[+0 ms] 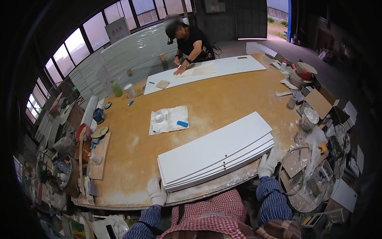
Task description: Wiping down and cleaning white furniture panels on a workshop workbench.
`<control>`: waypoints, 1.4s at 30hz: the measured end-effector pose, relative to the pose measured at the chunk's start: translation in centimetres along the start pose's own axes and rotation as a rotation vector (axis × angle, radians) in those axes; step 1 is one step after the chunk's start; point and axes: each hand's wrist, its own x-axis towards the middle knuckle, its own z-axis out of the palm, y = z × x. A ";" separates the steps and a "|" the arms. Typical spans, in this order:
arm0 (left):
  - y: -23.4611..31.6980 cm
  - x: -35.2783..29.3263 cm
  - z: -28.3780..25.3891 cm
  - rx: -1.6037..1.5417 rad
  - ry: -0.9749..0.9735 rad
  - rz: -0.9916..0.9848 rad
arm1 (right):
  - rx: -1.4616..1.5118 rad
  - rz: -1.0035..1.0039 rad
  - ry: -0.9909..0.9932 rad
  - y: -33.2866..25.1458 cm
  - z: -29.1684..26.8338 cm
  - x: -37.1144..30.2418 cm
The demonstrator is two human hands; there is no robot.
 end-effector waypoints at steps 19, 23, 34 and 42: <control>0.0 -0.2 0.0 -0.020 0.040 0.032 | 0.051 -0.009 -0.043 -1.1 -1.4 0.3; -0.2 -0.4 0.2 0.011 0.029 0.023 | 0.064 -0.012 -0.058 -1.0 -1.3 0.4; -0.2 -0.9 0.2 0.023 0.003 0.020 | 0.042 -0.029 -0.023 -1.0 -1.2 0.0; 0.2 0.0 -0.2 0.014 -0.025 0.003 | 0.081 0.020 -0.032 -1.6 -1.3 0.8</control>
